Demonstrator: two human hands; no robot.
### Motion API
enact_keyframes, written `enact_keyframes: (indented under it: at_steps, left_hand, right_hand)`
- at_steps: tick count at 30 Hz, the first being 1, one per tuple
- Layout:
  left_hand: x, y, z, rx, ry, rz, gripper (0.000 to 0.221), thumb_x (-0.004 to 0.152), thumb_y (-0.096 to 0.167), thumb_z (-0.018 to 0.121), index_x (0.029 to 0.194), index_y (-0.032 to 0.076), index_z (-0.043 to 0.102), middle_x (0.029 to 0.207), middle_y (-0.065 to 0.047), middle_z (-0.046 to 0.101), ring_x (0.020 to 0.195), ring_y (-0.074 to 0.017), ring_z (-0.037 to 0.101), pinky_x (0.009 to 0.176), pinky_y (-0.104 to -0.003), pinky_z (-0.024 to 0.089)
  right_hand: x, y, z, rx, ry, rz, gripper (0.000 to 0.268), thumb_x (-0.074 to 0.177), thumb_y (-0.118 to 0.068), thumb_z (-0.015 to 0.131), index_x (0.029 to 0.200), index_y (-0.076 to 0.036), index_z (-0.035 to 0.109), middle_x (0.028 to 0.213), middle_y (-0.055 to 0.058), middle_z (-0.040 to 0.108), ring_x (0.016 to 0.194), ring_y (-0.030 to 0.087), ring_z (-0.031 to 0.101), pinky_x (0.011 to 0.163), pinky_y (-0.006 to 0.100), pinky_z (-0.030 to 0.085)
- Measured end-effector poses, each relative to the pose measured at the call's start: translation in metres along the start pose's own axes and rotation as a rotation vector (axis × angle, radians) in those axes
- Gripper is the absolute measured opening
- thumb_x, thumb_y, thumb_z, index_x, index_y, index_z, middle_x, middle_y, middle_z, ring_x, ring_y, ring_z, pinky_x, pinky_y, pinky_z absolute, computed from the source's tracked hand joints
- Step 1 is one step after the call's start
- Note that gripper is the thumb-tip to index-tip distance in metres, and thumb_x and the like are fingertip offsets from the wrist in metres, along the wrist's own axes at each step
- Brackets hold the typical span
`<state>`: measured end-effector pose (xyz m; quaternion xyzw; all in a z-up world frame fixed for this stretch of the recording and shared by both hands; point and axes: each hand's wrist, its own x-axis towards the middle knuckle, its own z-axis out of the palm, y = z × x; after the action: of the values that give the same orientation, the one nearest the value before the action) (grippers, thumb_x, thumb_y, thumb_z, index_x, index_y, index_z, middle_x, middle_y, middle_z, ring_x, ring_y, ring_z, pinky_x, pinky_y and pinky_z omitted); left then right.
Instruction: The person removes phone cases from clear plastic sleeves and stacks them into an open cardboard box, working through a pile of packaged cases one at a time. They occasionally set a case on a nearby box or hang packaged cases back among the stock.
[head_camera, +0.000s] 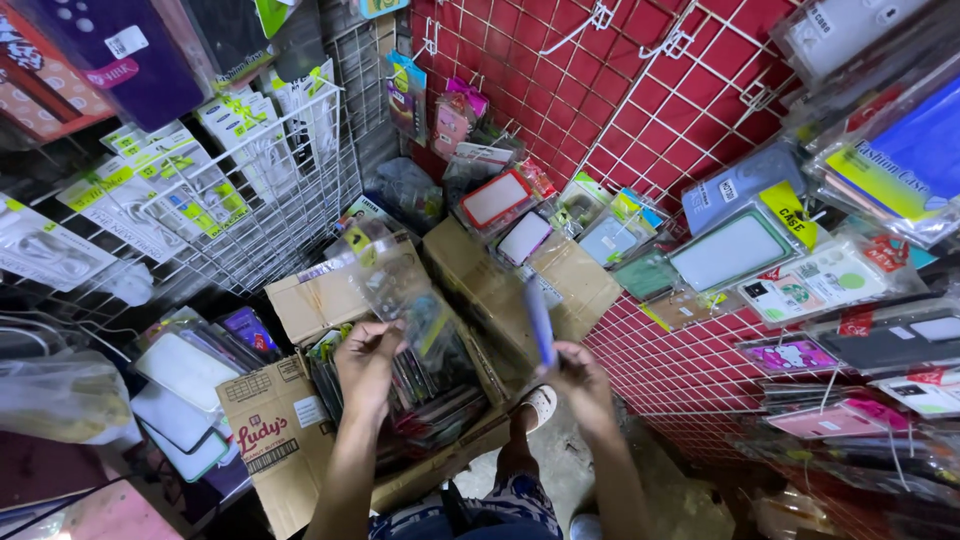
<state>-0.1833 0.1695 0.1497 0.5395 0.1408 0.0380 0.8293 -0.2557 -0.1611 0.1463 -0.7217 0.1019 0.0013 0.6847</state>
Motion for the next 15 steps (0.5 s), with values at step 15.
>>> enact_keyframes:
  at_steps: [15]
  left_hand:
    - [-0.006,0.005,0.033,-0.035,-0.126,-0.206,0.002,0.093,0.003,0.065,0.095,0.004,0.066,0.092,-0.006,0.076,0.076,-0.0094,0.070,0.065,-0.024,0.053]
  right_hand:
    - [-0.007,-0.061,-0.004,1.067,-0.153,0.138,0.074,0.106,-0.062,0.043,0.143,0.000,0.054,0.139,0.022,0.064,0.109,0.030,0.069,0.092,0.041,0.053]
